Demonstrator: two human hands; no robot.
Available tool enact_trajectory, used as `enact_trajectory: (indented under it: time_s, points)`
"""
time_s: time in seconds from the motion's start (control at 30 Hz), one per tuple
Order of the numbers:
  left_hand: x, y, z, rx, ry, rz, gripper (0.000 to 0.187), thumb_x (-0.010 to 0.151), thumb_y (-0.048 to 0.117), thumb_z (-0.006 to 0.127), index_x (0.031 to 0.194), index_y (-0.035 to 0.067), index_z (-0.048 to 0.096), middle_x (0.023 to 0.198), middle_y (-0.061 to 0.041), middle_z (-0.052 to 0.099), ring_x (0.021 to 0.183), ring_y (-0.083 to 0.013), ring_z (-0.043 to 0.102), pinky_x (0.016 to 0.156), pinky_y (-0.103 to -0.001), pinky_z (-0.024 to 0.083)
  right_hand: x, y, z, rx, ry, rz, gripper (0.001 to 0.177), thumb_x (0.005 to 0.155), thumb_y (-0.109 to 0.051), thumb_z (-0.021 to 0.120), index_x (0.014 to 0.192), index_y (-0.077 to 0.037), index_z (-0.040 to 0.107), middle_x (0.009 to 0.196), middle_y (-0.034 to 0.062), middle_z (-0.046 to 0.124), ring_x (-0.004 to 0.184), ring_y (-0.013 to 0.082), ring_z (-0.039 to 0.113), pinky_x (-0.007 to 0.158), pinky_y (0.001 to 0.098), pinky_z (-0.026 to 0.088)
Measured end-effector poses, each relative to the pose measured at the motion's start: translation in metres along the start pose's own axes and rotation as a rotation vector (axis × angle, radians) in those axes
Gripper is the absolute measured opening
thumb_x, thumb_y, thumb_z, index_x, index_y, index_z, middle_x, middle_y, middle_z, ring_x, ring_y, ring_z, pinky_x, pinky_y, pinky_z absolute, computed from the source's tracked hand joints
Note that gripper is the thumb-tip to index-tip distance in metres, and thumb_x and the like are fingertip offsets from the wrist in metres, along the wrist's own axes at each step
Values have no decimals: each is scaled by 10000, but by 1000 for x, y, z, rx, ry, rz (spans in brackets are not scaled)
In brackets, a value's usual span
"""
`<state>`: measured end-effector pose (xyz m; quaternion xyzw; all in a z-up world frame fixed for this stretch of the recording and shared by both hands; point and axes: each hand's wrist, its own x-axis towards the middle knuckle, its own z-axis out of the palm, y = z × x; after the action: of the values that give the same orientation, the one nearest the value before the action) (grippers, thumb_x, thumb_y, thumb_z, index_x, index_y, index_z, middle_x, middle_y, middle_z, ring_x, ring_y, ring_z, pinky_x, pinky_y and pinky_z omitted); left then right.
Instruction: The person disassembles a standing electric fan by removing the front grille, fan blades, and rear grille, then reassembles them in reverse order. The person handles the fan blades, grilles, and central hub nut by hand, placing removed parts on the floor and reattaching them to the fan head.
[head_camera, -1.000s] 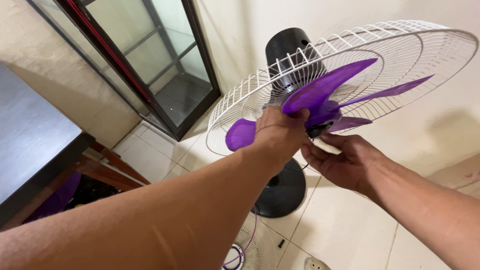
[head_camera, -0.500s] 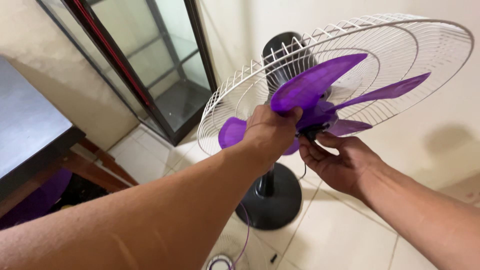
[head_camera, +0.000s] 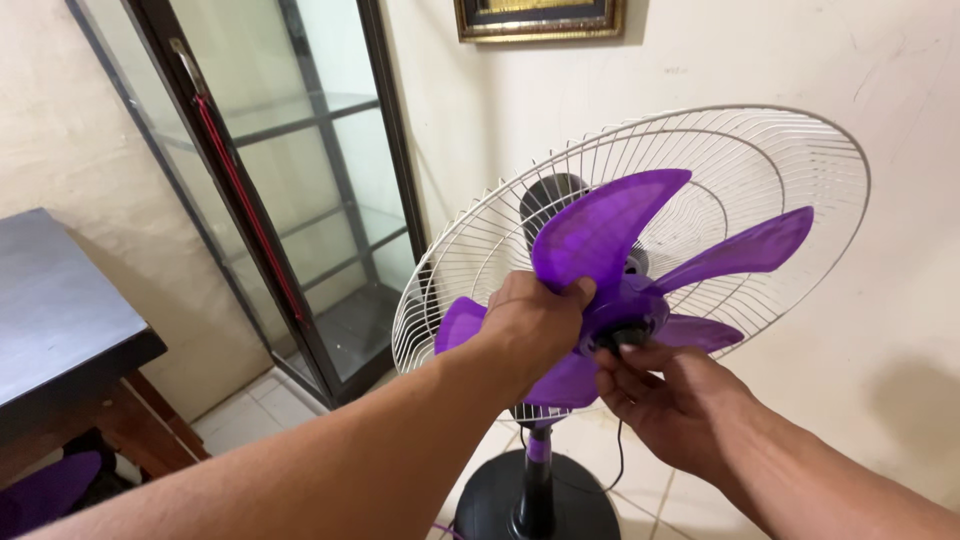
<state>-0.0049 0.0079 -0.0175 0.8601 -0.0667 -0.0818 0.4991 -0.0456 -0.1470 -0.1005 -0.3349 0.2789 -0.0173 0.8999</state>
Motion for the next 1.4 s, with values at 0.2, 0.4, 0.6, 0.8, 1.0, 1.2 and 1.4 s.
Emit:
enact_trajectory:
  time_s: [0.2, 0.4, 0.6, 0.8, 1.0, 1.2, 1.4]
  points:
    - [6, -3, -4, -1, -79, 13, 499, 900, 472, 670, 1054, 1, 726, 920, -162, 766, 820, -288, 750, 742, -440, 585, -14, 7, 15, 247, 231, 35, 169, 1062, -212, 456, 1060, -43, 474, 1060, 180, 663, 1005, 266, 706, 967, 447, 544]
    - [16, -3, 0, -43, -81, 20, 487, 913, 449, 691, 941, -36, 726, 794, -124, 739, 661, -223, 704, 653, -387, 593, -10, 11, 5, -112, 69, -193, 104, 1015, -26, 503, 1006, -119, 550, 998, 55, 579, 1014, 232, 614, 991, 452, 562]
    - [14, -7, -2, -68, -69, 34, 473, 911, 446, 694, 898, -26, 722, 747, -113, 720, 628, -211, 685, 619, -378, 577, -21, 12, 17, 83, 70, 31, 301, 976, -316, 473, 1000, -50, 611, 1040, 78, 671, 997, 232, 655, 955, 456, 527]
    - [9, -5, -2, -80, -96, 29, 489, 922, 450, 686, 925, -37, 729, 770, -114, 720, 654, -212, 678, 629, -381, 565, -24, 10, 15, -41, 298, -84, 160, 1025, -243, 623, 1106, -162, 511, 1114, 133, 472, 1068, 285, 558, 1014, 502, 482]
    - [10, -7, 2, -55, -47, 18, 507, 906, 482, 675, 1001, -13, 737, 862, -132, 755, 693, -218, 701, 656, -402, 569, -5, 9, 11, -247, 41, -228, 197, 923, -29, 569, 1103, -108, 575, 987, 62, 615, 899, 226, 596, 936, 474, 553]
    - [16, -11, 2, -13, 12, 69, 474, 891, 496, 716, 1062, 55, 717, 915, -82, 679, 745, -196, 652, 706, -389, 554, -9, 6, 23, 70, 7, -2, 184, 985, -202, 482, 1066, -62, 571, 958, 77, 663, 847, 195, 647, 824, 427, 558]
    - [6, -6, -1, 31, -83, 7, 526, 897, 506, 662, 1023, 5, 761, 947, -166, 787, 839, -281, 753, 751, -435, 583, -23, 3, 21, 36, 246, 63, 227, 1028, -253, 582, 1028, -80, 434, 998, 188, 550, 908, 255, 599, 885, 452, 530]
